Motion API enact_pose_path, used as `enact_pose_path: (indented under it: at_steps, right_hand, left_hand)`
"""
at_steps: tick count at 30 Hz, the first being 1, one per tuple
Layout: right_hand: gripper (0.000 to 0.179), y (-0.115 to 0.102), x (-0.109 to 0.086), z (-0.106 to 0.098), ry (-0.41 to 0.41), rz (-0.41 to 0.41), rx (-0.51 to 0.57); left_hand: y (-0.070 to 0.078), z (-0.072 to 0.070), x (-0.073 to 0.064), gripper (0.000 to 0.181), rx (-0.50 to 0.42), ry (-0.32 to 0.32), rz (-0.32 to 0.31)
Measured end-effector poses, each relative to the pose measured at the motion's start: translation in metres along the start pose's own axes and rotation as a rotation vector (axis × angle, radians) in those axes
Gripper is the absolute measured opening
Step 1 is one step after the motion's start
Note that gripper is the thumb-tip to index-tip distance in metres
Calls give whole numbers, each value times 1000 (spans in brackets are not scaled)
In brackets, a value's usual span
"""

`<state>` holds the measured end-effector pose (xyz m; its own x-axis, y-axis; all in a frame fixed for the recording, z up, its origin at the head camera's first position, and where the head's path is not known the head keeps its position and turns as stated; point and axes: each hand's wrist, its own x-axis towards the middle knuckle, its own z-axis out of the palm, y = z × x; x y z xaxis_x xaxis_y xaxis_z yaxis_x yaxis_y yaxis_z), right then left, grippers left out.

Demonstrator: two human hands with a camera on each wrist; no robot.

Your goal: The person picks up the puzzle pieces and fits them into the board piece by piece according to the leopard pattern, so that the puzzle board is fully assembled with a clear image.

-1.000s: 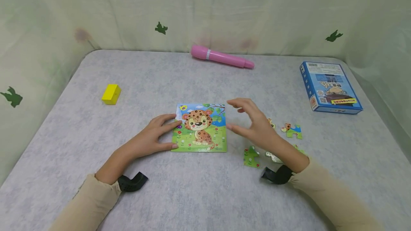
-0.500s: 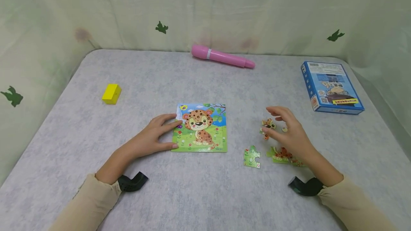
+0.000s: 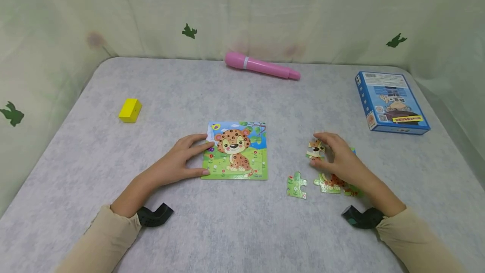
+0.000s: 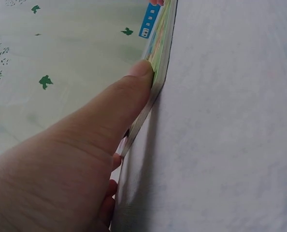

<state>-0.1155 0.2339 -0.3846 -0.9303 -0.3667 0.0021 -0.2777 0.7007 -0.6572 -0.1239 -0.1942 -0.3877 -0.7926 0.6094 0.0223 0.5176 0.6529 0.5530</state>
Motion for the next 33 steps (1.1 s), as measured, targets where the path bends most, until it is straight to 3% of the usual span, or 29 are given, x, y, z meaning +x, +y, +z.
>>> enact_pose_path:
  at_steps: [6,17,24,33]
  right_hand:
    - [67,-2,0,-4,-61,-26,-112]
    - [62,-11,-2,0,42,-86,-55]
    - [57,-45,2,2,101,-202,-4]
    - [56,-95,29,22,40,-413,79]
  left_hand:
    - [0,-1,0,69,-5,0,-10]
    - [1,-1,0,70,-9,-7,-18]
    - [2,0,1,69,9,-5,-8]
    - [3,-1,1,69,12,-7,-7]
